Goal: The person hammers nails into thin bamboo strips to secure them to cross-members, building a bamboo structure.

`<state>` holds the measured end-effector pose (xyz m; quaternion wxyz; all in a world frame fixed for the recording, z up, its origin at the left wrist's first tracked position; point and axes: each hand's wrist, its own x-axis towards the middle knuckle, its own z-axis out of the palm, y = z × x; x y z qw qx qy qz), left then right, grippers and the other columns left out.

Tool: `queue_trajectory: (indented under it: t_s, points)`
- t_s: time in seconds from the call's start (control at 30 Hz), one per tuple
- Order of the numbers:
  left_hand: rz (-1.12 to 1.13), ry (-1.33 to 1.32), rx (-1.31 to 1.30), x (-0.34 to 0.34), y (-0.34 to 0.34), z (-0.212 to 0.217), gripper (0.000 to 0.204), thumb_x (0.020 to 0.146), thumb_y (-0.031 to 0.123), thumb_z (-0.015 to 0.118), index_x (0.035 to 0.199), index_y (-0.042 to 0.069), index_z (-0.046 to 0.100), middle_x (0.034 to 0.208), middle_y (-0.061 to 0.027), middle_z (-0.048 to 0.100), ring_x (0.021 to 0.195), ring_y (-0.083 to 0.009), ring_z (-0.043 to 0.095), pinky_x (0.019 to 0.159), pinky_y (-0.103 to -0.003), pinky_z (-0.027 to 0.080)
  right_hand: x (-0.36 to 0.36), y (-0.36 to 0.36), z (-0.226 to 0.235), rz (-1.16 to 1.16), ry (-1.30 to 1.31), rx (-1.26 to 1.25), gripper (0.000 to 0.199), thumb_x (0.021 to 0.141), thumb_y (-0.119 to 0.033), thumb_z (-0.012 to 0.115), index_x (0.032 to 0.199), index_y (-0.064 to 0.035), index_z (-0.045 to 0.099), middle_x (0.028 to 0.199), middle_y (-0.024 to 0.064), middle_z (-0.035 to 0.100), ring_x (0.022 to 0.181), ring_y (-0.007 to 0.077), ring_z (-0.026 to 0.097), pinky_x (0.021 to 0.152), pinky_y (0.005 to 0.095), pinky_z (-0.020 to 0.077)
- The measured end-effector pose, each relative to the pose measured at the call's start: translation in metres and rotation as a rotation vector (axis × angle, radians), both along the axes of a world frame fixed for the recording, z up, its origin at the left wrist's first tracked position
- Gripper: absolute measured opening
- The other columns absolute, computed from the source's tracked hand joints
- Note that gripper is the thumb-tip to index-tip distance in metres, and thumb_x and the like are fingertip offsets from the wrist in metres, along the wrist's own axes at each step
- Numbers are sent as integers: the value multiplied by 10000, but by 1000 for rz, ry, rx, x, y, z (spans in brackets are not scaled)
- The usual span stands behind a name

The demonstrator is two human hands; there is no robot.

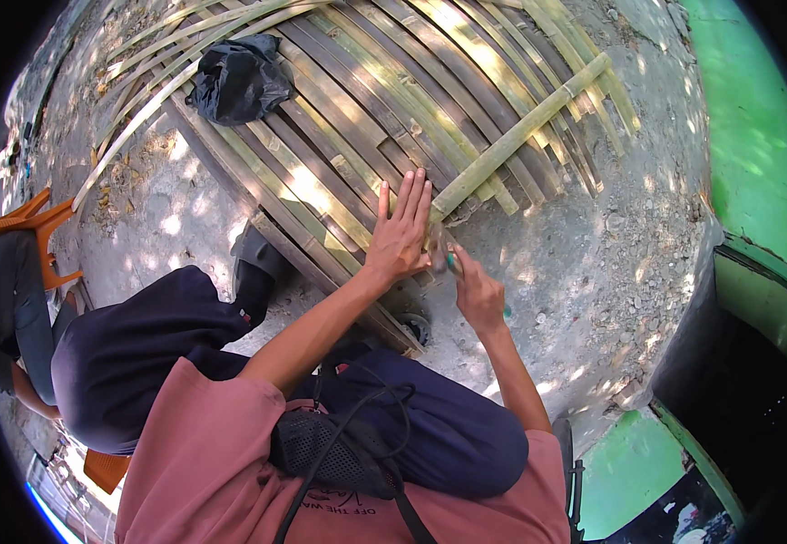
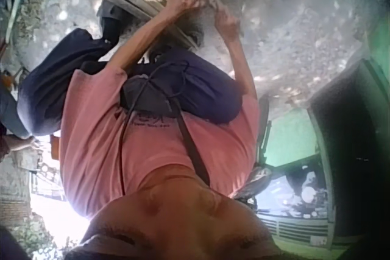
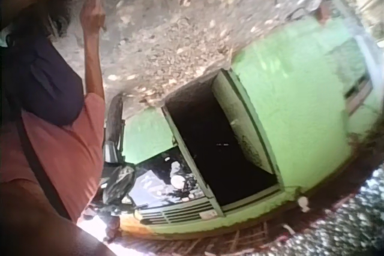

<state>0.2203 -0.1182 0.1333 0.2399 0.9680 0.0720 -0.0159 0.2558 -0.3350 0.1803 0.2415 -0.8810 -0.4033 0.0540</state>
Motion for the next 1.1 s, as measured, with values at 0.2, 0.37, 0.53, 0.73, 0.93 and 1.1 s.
queue_trajectory:
  t_s: [0.2,0.37,0.53,0.73,0.93,1.1]
  points:
    - [15,-60,-86,1,-1,1,1316,804,710,763,1724,-65,229,1840,-220,160,1720,-362,114,1365,-634,69,-6,-3,12,193,-119,82,539,976,-65,711,1502,-129,617,838,82,611,675,297,697,598,429,564]
    - [-20,-70,-131,-4,2,-4,1300,885,871,541,1721,-76,233,1839,-221,173,1721,-355,119,1359,-633,33,9,13,16,3,-6,-161,459,978,-95,722,1429,-140,652,811,50,624,664,247,703,584,397,567]
    - [-19,-15,-20,-2,-4,-7,1313,881,910,492,1730,-54,222,1842,-216,159,1723,-357,104,1354,-645,15,0,0,4,83,-7,85,426,974,-108,719,1393,-117,643,894,77,694,705,314,736,617,421,597]
    - [10,-28,-47,0,1,-8,1289,892,890,517,1724,-55,238,1837,-217,177,1722,-351,119,1351,-651,28,-6,14,18,7,100,95,321,1018,-106,689,1330,-97,612,1048,154,777,823,399,767,651,491,598]
    - [-8,-38,-41,6,1,-5,1231,922,794,605,1718,-70,239,1829,-233,189,1718,-365,129,1353,-647,22,12,-2,1,-91,61,-168,323,984,-102,721,1282,-95,595,941,138,738,760,371,758,634,481,595]
    - [-6,-9,60,2,-3,-7,1233,921,789,621,1717,-73,240,1826,-241,187,1717,-365,133,1351,-650,33,2,-15,-8,77,19,94,277,1025,-110,684,1283,-80,591,1035,179,769,813,397,772,636,500,591]
